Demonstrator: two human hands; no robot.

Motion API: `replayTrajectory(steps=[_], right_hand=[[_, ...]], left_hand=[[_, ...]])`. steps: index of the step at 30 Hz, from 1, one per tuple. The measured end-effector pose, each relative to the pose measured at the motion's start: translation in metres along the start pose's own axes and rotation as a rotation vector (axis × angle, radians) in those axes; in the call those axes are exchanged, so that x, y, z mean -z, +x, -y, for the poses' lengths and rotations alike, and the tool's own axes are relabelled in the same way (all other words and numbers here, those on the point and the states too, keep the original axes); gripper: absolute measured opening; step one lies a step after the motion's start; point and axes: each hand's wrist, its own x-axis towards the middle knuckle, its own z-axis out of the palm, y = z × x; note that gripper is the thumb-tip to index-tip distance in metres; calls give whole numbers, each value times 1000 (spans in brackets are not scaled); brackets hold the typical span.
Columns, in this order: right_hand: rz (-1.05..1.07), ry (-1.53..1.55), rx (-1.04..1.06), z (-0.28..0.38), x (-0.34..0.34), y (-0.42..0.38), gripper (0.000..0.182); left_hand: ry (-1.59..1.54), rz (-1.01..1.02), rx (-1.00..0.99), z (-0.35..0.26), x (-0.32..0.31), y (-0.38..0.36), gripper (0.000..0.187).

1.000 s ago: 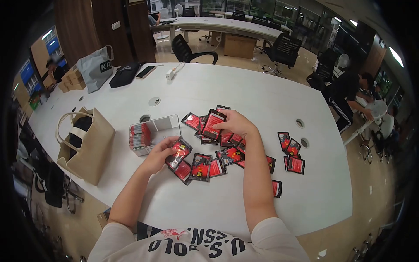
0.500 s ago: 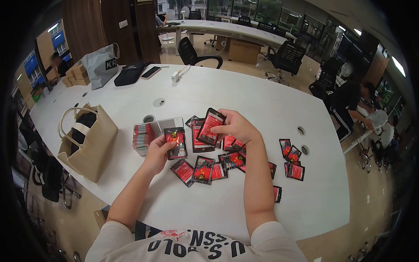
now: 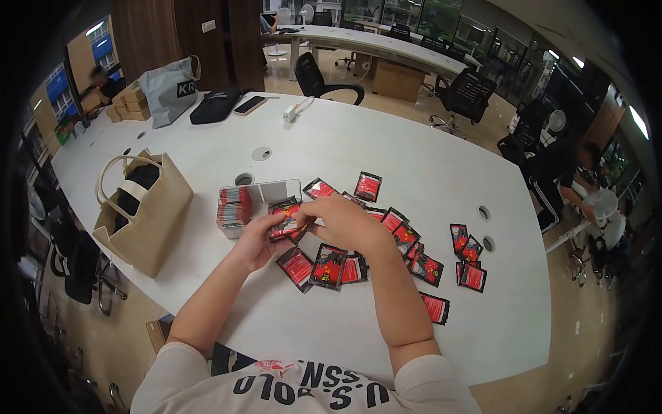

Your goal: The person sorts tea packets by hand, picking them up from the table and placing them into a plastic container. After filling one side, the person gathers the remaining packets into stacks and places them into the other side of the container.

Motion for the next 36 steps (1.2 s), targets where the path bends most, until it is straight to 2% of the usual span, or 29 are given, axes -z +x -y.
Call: replayTrajectory(steps=[4,7,9,12,13,15,18,22,24,25,27,29,30,31,32,33,34,36], right_hand=[[-20,166,-6,-4,13,-6,16],[-94,364,-105,1,19,-9,27],[-126,547,-105,-12,11,-5,38],[-87,445,-211,-19,-5,7,47],[-103,218,-187,-31,-15,12,50],[-99,241,-234,-29,-20,16,51],[-153,322,-239,-26,-18,15,48],[-338,414,-236,-20,-8,11,41],[-323,338,-253,-16,-9,12,41],[-310,319,-277,-9,-14,13,42],[-250,236,-302,6,-24,15,44],[-163,485,-395,17,-40,21,40],[-120,610,-439,19,-43,22,38],[-51,614,-439,9,-46,24,39],[-79,664,-440,1,-42,25,38],[-104,714,-440,-8,-35,25,38],[-126,764,-439,-18,-27,25,38],[-312,389,-464,-59,-18,22,41]], left_hand=[[19,-56,-18,0,5,1,30],[79,-118,-144,5,5,6,30],[56,-59,-134,3,-2,0,29],[-92,45,-33,4,-7,-5,35],[-134,80,7,4,-7,-5,37],[-168,109,33,9,-6,-5,39],[-26,70,-24,11,-5,-4,39],[-77,-13,-54,12,-8,-3,42],[-129,4,-54,10,-16,-8,43],[-113,10,-58,11,-19,-10,52],[-126,60,-72,19,-20,-11,60],[-133,128,-75,34,-11,-5,70],[-151,224,-68,40,1,2,69],[-169,321,-60,45,14,10,68],[-189,416,-53,47,19,15,67],[-98,148,-30,29,-10,-5,55],[-103,89,-12,24,-16,-9,50],[-114,-35,16,19,-22,-11,40]])
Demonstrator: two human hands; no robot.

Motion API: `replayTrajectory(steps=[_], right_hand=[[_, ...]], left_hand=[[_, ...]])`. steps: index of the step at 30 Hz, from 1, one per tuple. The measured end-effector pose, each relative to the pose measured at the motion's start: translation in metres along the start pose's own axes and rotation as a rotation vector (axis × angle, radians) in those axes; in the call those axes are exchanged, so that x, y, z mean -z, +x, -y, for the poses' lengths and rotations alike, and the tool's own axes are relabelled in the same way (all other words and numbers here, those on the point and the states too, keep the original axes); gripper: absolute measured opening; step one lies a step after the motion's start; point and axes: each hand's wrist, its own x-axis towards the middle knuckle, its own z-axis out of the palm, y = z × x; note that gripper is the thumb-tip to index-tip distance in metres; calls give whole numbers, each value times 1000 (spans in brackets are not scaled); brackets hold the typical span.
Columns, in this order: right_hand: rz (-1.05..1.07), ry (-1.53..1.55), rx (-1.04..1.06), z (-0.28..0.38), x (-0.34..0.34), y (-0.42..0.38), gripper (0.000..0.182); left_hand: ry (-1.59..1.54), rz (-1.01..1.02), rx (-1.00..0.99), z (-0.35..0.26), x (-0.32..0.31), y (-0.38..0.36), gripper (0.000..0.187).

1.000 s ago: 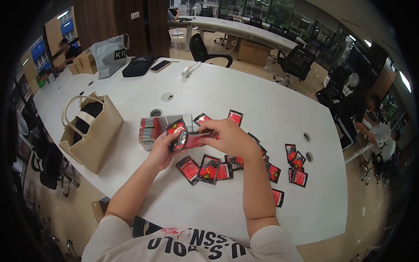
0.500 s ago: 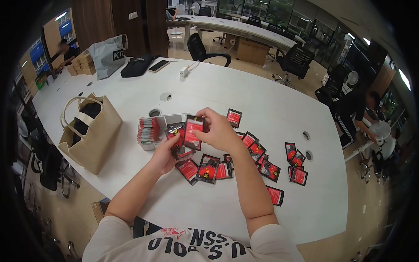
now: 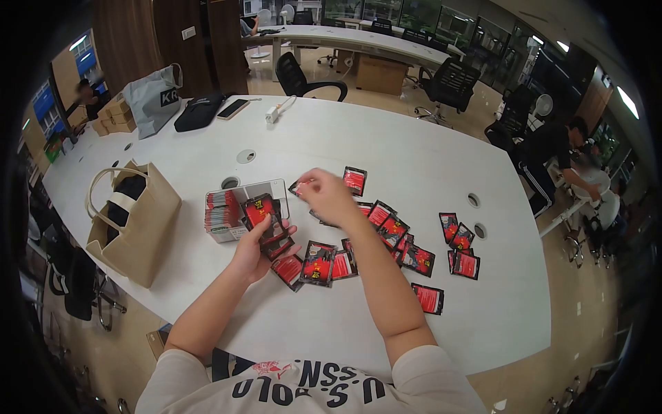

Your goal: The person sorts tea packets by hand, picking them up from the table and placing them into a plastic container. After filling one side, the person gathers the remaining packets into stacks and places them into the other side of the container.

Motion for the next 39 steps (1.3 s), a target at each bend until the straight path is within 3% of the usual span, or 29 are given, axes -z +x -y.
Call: replayTrajectory(steps=[1,4,7,10,13,21,25,28,31,35,38,39], right_hand=[[-111,-181,59,-29,9,12,45],[-169,-751,-20,-86,32,18,61],[-127,-815,-45,-111,31,24,73],[36,-616,-126,-121,38,30,76],[148,-547,-231,-106,46,27,66],[-44,66,-92,-49,75,4,22],[-129,243,-40,-29,66,4,24],[-70,399,32,3,49,-8,24],[17,355,25,26,30,-17,26],[118,386,-8,43,-9,-27,30],[211,556,-58,39,-30,-28,29],[247,623,-74,37,-34,-27,29]], left_hand=[[-52,4,-1,1,3,2,29],[-54,-32,-6,3,5,3,30],[-90,-9,21,2,9,3,25],[-100,85,34,4,24,8,25],[-76,70,18,3,24,8,27],[-34,68,-67,5,21,8,28],[-48,27,-153,2,10,3,42],[-2,-7,-199,1,7,4,58],[658,-118,-687,12,29,20,79],[510,-19,-850,10,10,12,96],[927,-6,-829,7,23,17,93],[866,45,-814,4,15,10,77]])
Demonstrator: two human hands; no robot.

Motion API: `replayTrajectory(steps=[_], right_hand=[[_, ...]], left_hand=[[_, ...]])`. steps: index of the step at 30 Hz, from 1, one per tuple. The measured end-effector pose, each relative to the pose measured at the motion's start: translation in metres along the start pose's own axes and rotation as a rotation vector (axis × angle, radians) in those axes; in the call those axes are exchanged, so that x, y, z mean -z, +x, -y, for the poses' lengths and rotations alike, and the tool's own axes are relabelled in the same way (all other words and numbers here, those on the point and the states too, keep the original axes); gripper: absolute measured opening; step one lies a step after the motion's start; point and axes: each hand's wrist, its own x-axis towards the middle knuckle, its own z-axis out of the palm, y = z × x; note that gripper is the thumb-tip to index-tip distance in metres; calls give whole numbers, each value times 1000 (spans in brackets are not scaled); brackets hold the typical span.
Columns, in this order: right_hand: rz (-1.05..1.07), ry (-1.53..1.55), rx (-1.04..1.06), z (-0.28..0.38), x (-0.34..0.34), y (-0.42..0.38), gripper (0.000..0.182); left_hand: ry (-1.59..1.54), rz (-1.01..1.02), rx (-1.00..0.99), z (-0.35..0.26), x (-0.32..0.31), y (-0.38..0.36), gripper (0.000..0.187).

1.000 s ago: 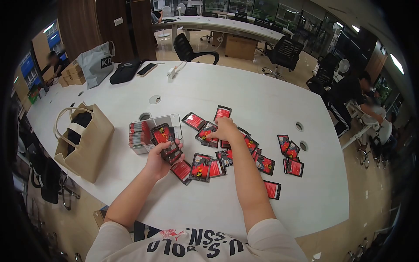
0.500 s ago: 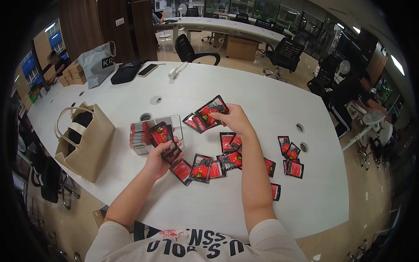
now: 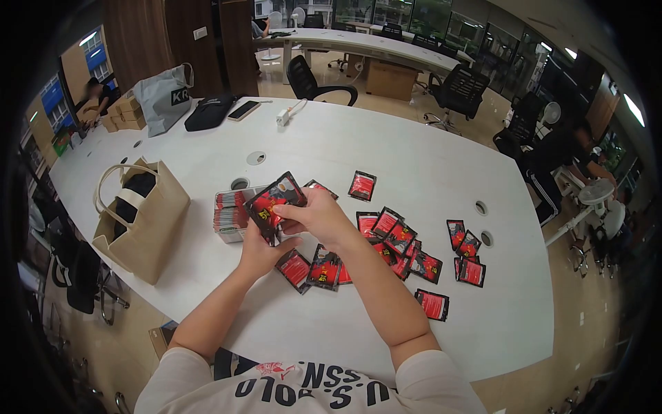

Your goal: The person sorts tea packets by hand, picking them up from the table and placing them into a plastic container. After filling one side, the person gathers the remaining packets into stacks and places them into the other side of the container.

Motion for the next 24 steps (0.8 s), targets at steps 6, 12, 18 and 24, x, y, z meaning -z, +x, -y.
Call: replayTrajectory(steps=[6,12,18,24], right_hand=[[69,292,-55,-2,3,1,28],[-129,109,-111,-27,-22,5,43],[-93,-532,-66,-31,-42,-1,64],[-337,-935,81,-32,33,26,57]], left_hand=[[-706,-110,333,9,2,-3,43],[-540,-43,53,46,14,-12,52],[-782,-378,142,-5,12,6,57],[-1037,-303,396,-8,31,13,47]])
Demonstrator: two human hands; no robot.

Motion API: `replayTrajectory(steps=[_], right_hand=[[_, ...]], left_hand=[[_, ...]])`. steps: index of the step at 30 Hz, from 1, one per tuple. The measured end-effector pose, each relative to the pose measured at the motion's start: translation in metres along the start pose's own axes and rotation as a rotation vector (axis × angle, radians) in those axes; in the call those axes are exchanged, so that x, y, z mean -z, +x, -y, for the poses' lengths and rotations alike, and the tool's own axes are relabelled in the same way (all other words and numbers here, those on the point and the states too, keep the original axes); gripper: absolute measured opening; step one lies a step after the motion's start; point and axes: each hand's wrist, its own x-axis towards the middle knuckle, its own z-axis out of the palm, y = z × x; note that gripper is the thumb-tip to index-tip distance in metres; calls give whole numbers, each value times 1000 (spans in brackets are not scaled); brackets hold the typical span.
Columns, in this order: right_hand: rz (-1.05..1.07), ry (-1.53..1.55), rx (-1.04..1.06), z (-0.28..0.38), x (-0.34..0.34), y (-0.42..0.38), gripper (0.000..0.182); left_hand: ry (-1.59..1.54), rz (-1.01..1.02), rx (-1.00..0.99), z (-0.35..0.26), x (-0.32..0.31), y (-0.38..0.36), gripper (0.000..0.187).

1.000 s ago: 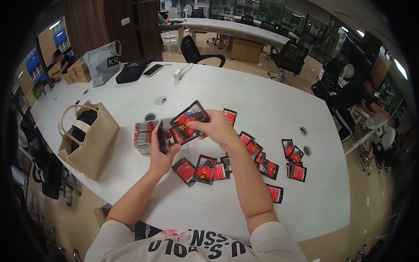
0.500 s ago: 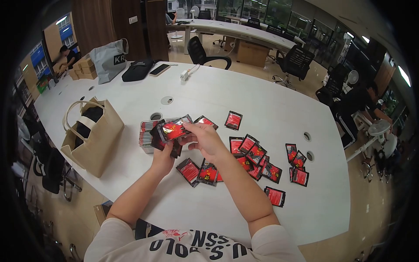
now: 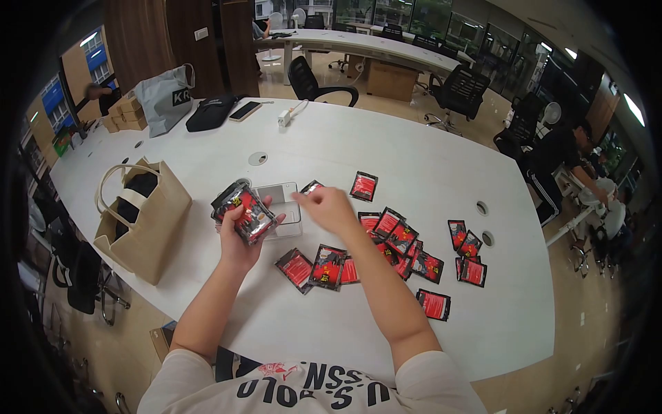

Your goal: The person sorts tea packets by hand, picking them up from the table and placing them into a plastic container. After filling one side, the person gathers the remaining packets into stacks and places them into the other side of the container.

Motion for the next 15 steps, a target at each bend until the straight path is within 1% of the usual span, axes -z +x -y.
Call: replayTrajectory(steps=[2,4,5,7,9,10,11,12,13,15], right_hand=[[-231,-198,157,-55,-8,22,51],[-336,-352,326,-114,-34,32,47],[-390,-430,410,-111,-35,26,46],[-304,-434,304,-106,-35,22,38],[-195,-448,171,-82,-25,19,32],[-183,-416,141,-80,-24,20,30],[-173,-383,109,-79,-22,21,27],[-165,-350,76,-78,-21,23,26],[-212,-288,71,-78,-17,25,26],[-306,-167,63,-82,-9,31,26]], left_hand=[[-76,-37,67,-2,2,1,47],[-121,-65,100,-1,1,4,47],[-109,-63,97,-1,-2,4,47],[-85,-64,96,-2,-7,2,48],[-88,-46,99,0,-4,4,49],[-87,-36,102,0,-1,6,49],[-95,-72,111,1,1,7,49],[-103,-107,121,2,3,8,48],[-111,-140,130,3,5,9,48],[-82,-134,136,6,15,14,45]])
